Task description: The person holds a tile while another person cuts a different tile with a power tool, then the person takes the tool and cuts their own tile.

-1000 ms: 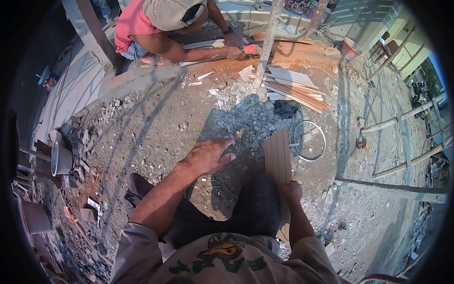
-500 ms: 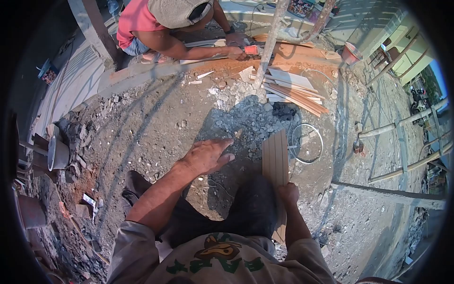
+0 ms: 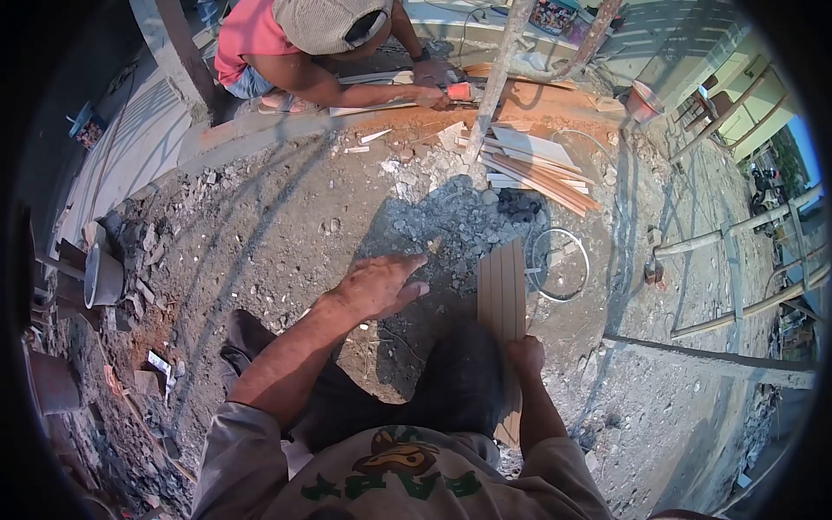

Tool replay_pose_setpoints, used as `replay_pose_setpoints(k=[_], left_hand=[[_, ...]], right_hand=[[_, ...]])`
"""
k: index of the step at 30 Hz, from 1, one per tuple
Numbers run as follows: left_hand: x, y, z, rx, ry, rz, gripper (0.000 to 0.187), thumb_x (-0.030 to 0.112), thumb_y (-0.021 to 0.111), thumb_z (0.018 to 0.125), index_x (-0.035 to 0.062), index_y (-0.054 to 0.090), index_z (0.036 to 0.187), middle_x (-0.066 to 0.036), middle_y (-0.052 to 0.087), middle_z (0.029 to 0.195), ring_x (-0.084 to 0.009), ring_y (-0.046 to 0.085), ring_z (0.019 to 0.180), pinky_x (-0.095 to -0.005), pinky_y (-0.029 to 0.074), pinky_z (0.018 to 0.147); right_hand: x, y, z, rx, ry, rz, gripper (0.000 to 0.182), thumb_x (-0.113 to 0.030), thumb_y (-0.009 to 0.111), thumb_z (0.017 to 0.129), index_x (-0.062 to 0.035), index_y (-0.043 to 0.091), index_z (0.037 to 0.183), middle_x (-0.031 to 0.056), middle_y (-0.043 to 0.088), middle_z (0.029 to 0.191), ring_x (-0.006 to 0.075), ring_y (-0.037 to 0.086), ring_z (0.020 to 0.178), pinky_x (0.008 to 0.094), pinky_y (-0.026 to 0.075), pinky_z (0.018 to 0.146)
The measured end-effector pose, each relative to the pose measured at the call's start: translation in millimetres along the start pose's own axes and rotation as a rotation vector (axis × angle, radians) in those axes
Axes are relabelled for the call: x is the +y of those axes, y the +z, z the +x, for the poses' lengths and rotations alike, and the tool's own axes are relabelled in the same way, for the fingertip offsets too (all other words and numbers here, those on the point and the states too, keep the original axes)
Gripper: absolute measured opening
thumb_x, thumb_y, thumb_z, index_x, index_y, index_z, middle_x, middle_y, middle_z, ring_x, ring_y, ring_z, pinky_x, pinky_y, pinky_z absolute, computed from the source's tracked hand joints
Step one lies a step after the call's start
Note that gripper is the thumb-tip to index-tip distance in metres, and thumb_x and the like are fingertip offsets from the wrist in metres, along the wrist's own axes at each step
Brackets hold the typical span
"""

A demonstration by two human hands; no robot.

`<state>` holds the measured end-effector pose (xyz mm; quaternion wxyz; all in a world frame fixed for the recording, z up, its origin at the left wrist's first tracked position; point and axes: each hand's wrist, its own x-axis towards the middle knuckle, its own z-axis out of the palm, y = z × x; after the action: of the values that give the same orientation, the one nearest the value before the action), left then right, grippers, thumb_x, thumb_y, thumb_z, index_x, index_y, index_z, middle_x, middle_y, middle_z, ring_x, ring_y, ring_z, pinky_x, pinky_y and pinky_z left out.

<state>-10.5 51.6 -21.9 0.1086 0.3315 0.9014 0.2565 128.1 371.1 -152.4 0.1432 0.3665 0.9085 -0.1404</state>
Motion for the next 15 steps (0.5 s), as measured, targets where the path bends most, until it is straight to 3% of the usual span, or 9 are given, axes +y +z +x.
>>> replay_pose_setpoints(k=[15], left_hand=[[-0.4, 2.3, 1.9, -0.014, -0.013, -0.01, 0.05, 0.037, 0.053, 0.09, 0.005, 0.046, 0.128, -0.017, 0.056, 0.122, -0.032, 0.053, 0.114, -0.0418, 0.042, 0.097]], right_hand=[[1.9, -0.4, 3.7, -0.022, 0.008, -0.03, 0.041, -0.027, 0.058, 0.067, 0.0045, 0.066, 0.093, 0.0284, 0.063, 0.095, 0.0412, 0.061, 0.094, 0.046, 0.048, 0.085]])
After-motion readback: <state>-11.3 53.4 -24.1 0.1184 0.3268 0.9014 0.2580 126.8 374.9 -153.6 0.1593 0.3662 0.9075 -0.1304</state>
